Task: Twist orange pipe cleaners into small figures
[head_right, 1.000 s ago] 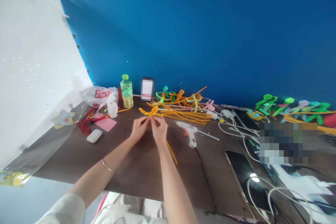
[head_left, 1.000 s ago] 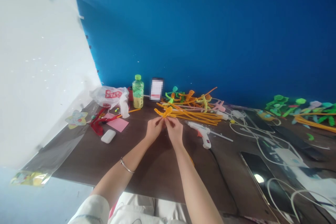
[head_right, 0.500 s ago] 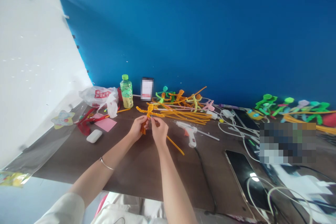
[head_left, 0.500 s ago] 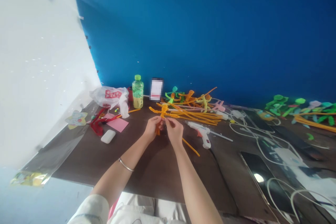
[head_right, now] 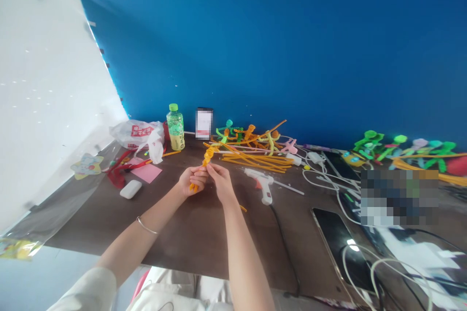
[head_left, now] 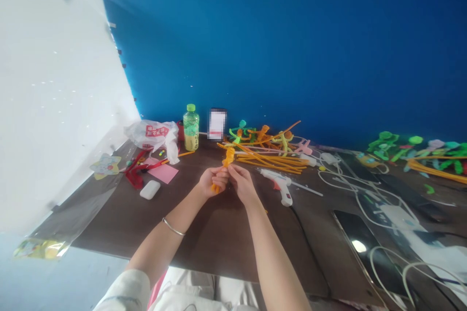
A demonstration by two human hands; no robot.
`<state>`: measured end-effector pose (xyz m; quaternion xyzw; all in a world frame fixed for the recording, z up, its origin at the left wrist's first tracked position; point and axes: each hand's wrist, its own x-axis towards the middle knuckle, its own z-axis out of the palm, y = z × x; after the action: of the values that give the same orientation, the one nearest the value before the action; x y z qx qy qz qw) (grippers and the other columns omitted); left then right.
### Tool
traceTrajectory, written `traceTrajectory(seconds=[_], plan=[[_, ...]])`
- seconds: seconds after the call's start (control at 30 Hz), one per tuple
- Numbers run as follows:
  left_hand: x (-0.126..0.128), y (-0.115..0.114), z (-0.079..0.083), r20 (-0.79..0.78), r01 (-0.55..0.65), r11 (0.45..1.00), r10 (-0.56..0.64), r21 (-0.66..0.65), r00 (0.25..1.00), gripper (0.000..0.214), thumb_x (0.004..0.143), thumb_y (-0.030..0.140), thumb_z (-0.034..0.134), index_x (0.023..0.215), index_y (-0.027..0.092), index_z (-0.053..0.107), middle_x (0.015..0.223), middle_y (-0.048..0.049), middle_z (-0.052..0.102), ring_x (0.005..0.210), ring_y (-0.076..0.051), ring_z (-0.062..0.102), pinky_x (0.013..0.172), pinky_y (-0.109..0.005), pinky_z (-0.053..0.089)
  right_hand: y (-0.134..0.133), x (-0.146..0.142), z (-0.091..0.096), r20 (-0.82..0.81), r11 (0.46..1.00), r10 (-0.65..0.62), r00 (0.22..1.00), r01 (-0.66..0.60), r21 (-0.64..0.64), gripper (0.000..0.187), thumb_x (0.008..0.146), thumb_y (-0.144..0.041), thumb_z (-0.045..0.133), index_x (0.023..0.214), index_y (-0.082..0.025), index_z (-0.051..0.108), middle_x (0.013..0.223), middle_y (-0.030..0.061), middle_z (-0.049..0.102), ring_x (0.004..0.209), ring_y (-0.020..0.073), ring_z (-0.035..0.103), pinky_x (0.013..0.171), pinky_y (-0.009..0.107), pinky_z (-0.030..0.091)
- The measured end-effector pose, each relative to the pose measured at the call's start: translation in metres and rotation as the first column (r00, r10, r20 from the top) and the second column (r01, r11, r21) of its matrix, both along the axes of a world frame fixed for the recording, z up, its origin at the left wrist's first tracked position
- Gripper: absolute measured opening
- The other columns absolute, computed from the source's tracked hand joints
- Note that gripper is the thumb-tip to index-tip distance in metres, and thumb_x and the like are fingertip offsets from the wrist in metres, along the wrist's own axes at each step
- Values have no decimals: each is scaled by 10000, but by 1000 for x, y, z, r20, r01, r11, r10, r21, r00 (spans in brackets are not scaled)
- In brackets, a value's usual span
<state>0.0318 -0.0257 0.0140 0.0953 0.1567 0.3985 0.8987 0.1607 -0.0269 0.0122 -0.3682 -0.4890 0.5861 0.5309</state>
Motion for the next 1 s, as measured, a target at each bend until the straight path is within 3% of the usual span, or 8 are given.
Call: traceTrajectory(seconds=[0.23,0.33,0.4,0.5,0.57,0.63,0.87,1.0], plan=[[3,1,3,-202,94,989,-69,118,977,166,776,201,429,624,141,454,475,33,338,314,-25,232,308,-160,209,-3,-5,2,-102,999,-30,994,26,-36,308,636,-471,685,686,-178,605,579,-22,574,496,102,539,496,232,442],[14,2,1,-410,-34,953,162,302,898,242,756,311,416,652,119,520,492,-15,461,362,-77,375,369,-214,320,-1,-4,1,-96,991,-134,986,133,-23,294,676,-462,653,691,-178,579,507,-58,502,396,67,445,436,221,403],[21,1,-2,-513,-182,844,462,504,723,183,708,308,507,715,128,541,560,-15,530,432,-99,457,445,-235,384,2,-3,-1,-30,969,-246,969,246,11,303,672,-459,652,733,-166,604,522,-51,522,416,71,449,444,222,400],[24,0,-9,-488,-170,589,773,790,406,213,648,290,631,813,161,595,725,-29,610,613,-123,535,584,-239,424,4,-2,-2,71,921,-386,920,379,94,330,652,-446,661,769,-138,646,629,2,612,567,120,548,543,247,445],[24,0,-12,-434,-81,469,861,880,266,180,652,290,647,793,180,631,774,-44,633,700,-145,552,663,-249,429,5,-3,-3,90,907,-415,906,403,125,333,659,-439,652,790,-133,660,714,35,654,672,157,590,624,277,469],[23,1,-14,-418,-30,435,881,900,222,139,680,302,629,752,185,651,756,-53,643,705,-157,559,687,-260,431,5,-4,-3,82,906,-413,907,400,136,328,661,-431,649,805,-136,668,774,53,673,735,179,605,676,302,478],[24,5,-14,-515,-176,691,662,701,544,321,685,442,607,776,135,619,630,-20,584,532,-111,537,551,-248,442,5,-3,-3,66,938,-344,937,340,60,324,636,-403,665,827,-142,686,773,43,677,689,177,611,620,302,487],[24,3,-9,-445,-246,768,564,591,695,316,634,420,664,696,121,583,576,10,512,482,-65,478,527,-220,423,6,-1,-4,132,928,-363,922,345,139,301,642,-408,657,795,-150,692,783,44,685,732,189,622,669,310,489]])
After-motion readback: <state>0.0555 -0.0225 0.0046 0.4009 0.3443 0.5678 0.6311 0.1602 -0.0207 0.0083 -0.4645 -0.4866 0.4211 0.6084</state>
